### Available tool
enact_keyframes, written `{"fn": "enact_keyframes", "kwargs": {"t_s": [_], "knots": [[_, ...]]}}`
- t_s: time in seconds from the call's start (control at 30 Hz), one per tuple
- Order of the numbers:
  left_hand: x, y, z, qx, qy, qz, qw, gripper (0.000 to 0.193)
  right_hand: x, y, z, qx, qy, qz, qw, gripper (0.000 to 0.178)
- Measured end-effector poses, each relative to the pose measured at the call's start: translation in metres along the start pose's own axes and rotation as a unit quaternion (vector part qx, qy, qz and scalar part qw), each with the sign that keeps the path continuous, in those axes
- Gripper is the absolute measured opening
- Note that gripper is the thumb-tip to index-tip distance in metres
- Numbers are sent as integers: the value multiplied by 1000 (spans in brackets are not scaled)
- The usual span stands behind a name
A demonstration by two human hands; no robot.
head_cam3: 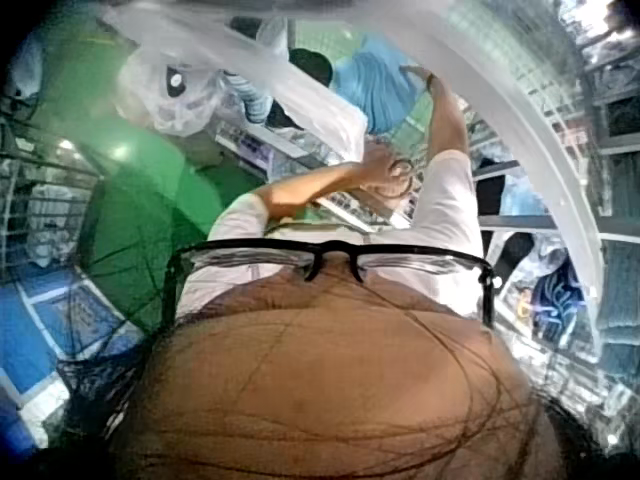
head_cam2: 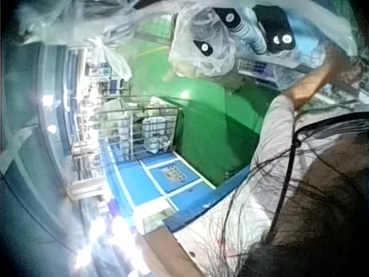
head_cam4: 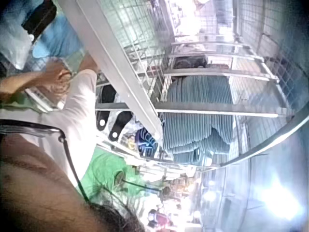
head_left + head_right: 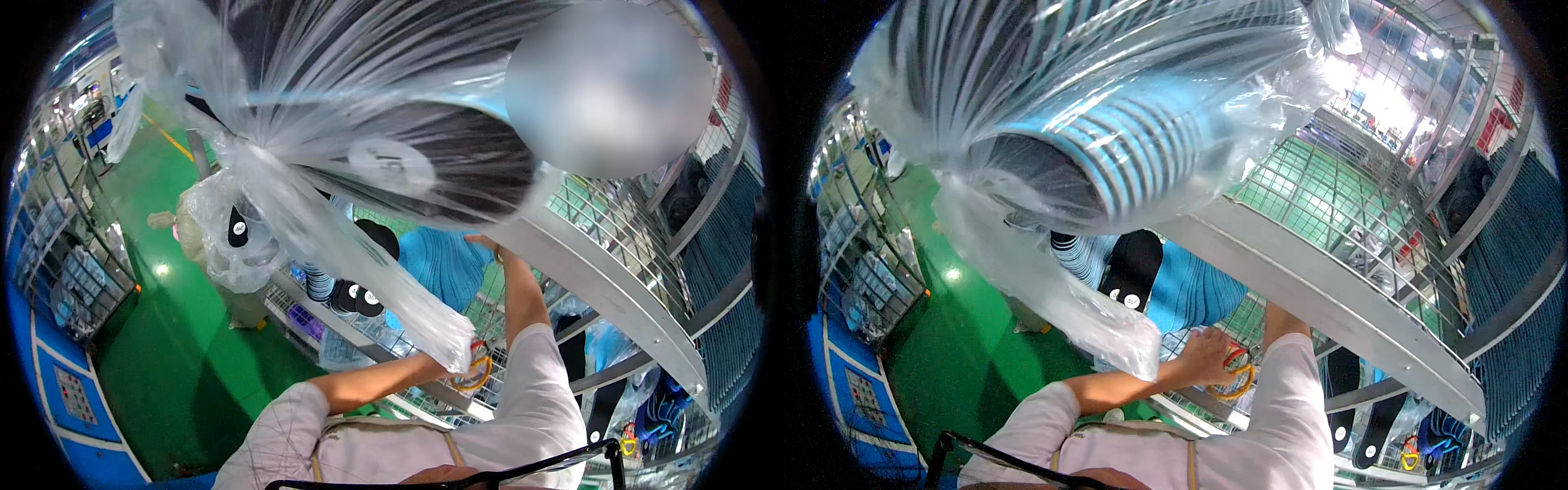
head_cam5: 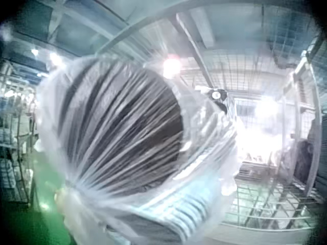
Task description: The person inserts insoles into shoes on an assembly line. They pick up a blue insole, place it inside a black and blue sneaker, and smooth it down by hand before placing the shoe back on the conveyor belt and repeating the process with another shoe.
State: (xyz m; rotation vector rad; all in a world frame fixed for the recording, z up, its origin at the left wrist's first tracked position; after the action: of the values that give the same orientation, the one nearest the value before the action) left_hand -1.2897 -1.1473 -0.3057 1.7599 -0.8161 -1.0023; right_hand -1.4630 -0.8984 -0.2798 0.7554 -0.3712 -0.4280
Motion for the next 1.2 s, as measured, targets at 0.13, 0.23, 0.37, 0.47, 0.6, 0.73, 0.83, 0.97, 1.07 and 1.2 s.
{"fn": "enact_keyframes", "kwargs": {"t_s": [0.13,0.23,0.37,0.47,0.6,0.73,0.83,0.97,1.07,1.2], "knots": [[-17,-24,1,-17,22,-2,1000,67,5,7,6,28,18,-47,998,88],[-12,-60,41,193,80,-111,972,62,13,13,9,53,41,-87,994,85],[4,11,54,42,159,-342,925,63,18,13,11,68,73,-58,993,79],[5,29,66,47,242,-324,913,68,25,-1,30,63,109,37,991,76],[-2,42,85,19,321,-216,922,73,39,-14,30,53,134,130,981,71],[-38,64,129,47,335,81,938,83,53,-24,16,-5,102,160,982,66],[-64,43,155,-11,330,112,937,92,53,-40,12,-150,31,138,979,84],[-77,25,152,-19,388,61,919,105,49,-54,11,-345,59,105,931,84],[-77,11,179,238,339,48,909,99,64,-54,15,-392,-11,36,919,67],[-71,49,141,462,155,-19,873,45,109,-13,15,-463,165,-50,870,52]]}}
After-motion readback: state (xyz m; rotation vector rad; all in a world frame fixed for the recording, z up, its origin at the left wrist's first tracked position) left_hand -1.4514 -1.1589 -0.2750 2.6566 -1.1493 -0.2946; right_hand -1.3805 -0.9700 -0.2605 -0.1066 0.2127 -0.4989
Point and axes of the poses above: each hand's wrist, its own x-axis away from the middle knuckle, its own y-axis out of the back of the hand, z = x × y, the point moved 3 cm from there along -x, towards the middle knuckle, and after that the axes turned 15 degrees about -x, right-handed, at the moved point
